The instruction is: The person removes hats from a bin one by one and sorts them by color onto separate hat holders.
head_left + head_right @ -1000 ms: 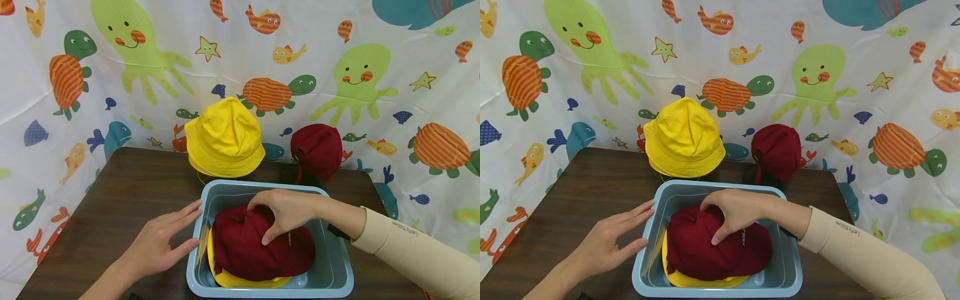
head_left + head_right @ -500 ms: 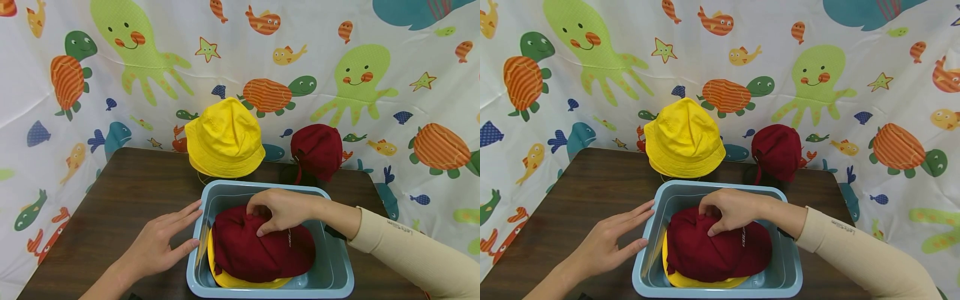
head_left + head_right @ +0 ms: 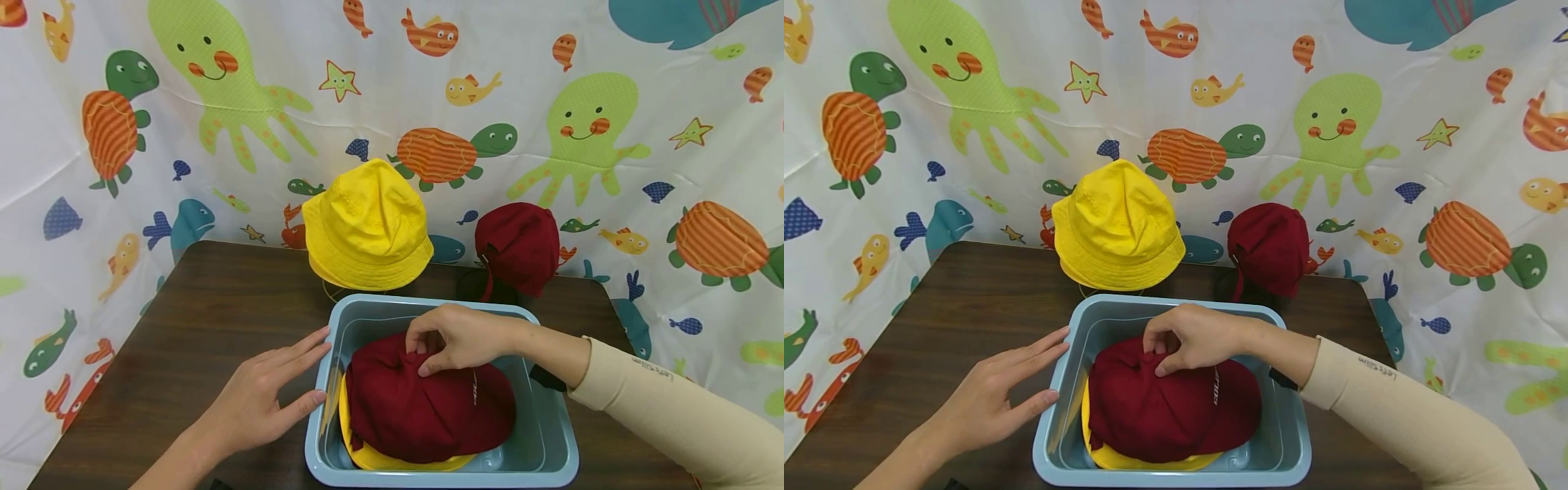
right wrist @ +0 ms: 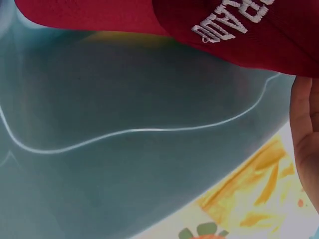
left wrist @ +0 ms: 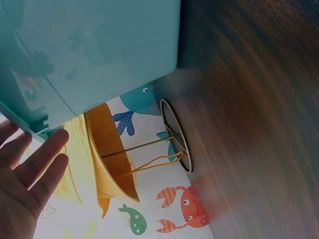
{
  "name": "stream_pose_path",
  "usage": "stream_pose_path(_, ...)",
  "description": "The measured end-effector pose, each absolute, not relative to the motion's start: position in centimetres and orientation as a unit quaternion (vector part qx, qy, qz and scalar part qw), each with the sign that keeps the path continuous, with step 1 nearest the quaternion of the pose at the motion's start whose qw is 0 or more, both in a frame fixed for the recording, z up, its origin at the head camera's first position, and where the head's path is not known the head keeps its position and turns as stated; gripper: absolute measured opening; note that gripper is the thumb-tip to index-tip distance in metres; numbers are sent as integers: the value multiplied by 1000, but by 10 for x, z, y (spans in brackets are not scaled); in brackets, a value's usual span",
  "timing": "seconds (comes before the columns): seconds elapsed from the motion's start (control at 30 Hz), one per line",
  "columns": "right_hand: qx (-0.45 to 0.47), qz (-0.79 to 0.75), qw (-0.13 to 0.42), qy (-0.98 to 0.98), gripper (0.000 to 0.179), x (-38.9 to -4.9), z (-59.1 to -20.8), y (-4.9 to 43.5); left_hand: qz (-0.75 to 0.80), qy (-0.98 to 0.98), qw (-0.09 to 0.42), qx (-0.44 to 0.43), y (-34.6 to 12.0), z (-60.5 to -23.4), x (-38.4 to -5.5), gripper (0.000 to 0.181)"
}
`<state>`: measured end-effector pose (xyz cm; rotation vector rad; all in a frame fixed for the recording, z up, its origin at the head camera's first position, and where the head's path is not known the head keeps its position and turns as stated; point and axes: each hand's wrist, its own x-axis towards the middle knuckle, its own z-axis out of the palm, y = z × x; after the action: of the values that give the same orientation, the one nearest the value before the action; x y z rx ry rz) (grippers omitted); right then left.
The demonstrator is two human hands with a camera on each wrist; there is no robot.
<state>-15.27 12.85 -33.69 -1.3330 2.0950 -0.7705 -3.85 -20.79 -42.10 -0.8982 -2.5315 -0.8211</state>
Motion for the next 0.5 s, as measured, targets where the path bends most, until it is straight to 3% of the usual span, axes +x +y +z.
stream_pose_path(0.5, -508, -305, 236, 771, 18, -151, -324, 138, -286, -889, 169, -315, -209, -421, -38, 69)
